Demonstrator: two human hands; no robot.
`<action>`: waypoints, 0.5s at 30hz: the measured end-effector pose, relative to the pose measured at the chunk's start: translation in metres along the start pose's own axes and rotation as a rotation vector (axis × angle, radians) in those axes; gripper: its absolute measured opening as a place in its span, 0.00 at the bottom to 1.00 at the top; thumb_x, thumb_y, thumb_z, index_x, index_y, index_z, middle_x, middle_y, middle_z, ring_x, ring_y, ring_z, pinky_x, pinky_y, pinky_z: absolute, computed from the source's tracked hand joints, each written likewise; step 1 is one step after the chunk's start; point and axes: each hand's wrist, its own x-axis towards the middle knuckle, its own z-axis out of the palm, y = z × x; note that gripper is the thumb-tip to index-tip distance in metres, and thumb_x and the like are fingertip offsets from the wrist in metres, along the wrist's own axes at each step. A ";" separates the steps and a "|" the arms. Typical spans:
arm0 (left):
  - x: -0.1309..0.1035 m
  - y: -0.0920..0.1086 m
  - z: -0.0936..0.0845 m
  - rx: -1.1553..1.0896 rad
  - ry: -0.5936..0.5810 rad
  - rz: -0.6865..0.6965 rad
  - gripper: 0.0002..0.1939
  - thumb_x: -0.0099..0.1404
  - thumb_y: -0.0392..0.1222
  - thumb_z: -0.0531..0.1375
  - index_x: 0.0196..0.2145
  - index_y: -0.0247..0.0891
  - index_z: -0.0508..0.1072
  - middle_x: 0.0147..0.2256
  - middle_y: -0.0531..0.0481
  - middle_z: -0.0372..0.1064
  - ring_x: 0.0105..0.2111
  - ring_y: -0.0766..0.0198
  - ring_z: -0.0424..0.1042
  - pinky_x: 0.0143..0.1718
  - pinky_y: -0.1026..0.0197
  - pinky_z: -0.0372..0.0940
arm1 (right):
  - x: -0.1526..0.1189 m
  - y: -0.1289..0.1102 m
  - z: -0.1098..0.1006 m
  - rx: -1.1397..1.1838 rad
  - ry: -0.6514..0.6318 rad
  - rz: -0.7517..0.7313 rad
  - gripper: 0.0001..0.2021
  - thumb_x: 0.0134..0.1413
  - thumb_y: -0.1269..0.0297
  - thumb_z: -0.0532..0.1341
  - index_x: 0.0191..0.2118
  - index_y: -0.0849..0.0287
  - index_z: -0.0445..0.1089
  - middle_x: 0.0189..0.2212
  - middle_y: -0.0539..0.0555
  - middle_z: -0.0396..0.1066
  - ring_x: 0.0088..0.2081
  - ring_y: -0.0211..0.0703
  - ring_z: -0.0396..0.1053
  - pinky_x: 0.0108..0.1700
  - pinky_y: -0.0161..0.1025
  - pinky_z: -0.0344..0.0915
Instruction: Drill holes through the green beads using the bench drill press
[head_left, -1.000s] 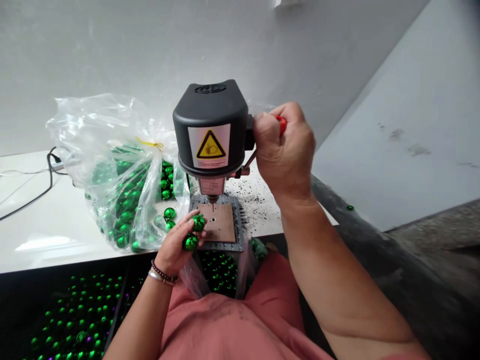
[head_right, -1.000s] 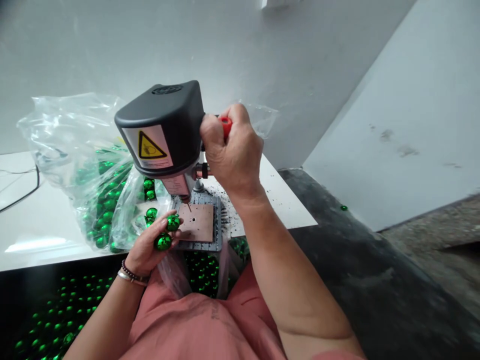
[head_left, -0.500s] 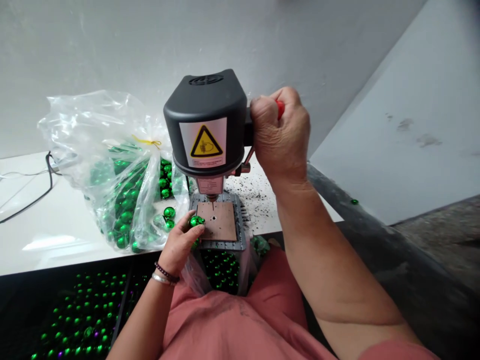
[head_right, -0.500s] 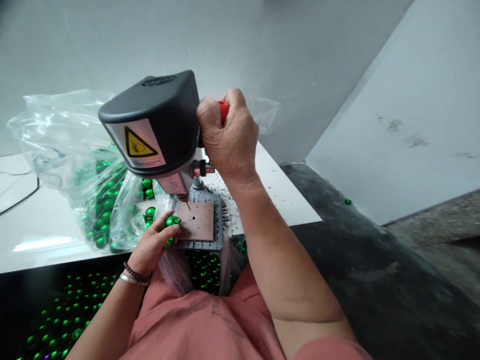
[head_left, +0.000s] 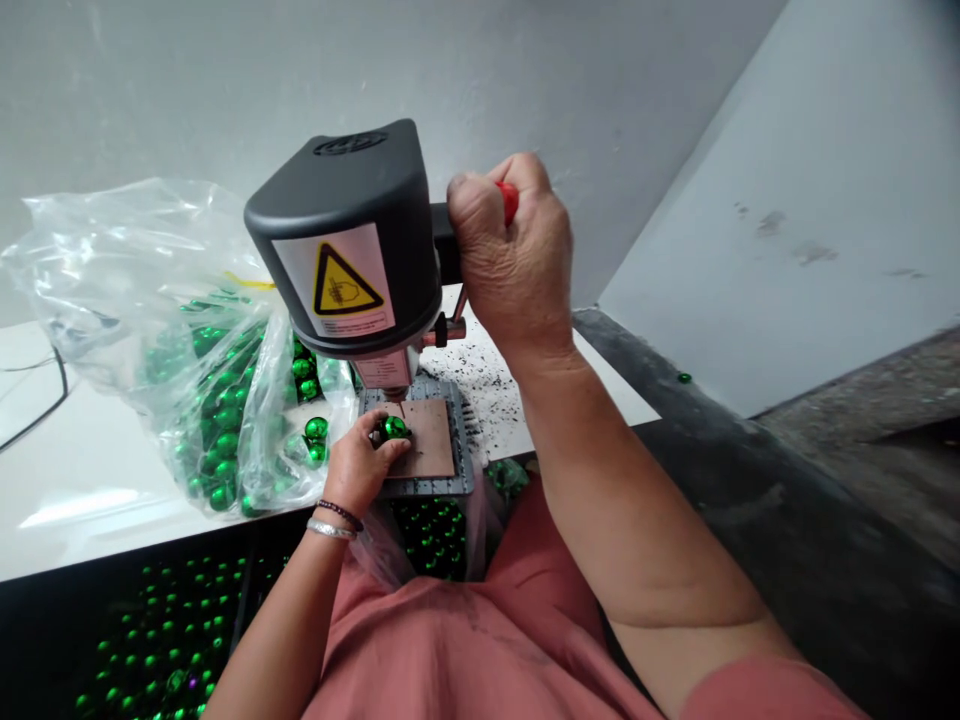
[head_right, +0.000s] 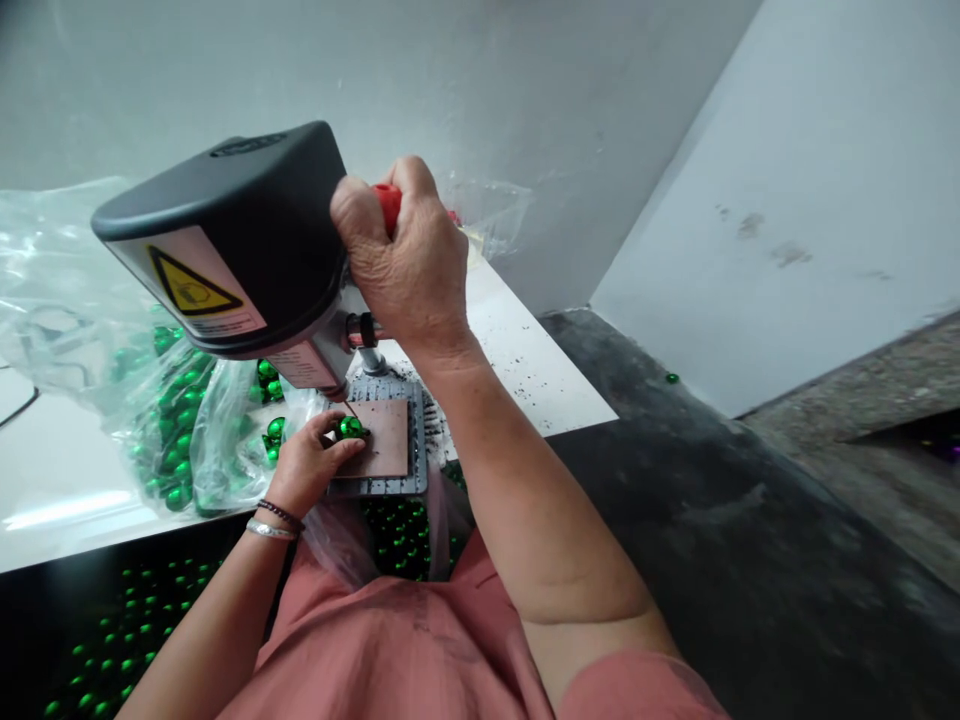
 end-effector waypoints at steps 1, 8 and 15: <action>0.000 0.000 0.000 0.040 -0.009 0.004 0.22 0.51 0.46 0.64 0.45 0.40 0.72 0.36 0.46 0.74 0.37 0.55 0.72 0.38 0.58 0.63 | 0.000 0.000 0.000 -0.011 -0.005 0.010 0.15 0.55 0.55 0.53 0.25 0.57 0.48 0.21 0.45 0.51 0.24 0.30 0.51 0.28 0.29 0.55; 0.005 0.007 0.003 0.172 -0.054 0.094 0.22 0.52 0.44 0.64 0.46 0.41 0.71 0.39 0.48 0.73 0.36 0.57 0.71 0.40 0.58 0.64 | 0.001 0.001 0.000 -0.079 -0.010 0.019 0.16 0.56 0.52 0.52 0.25 0.56 0.48 0.22 0.46 0.55 0.24 0.31 0.53 0.29 0.30 0.57; 0.006 0.006 0.008 0.261 -0.058 0.224 0.21 0.53 0.44 0.64 0.47 0.41 0.72 0.45 0.45 0.70 0.45 0.56 0.69 0.48 0.58 0.63 | 0.000 0.002 0.000 0.036 0.002 -0.013 0.16 0.55 0.54 0.53 0.25 0.56 0.48 0.21 0.45 0.52 0.24 0.31 0.51 0.28 0.31 0.54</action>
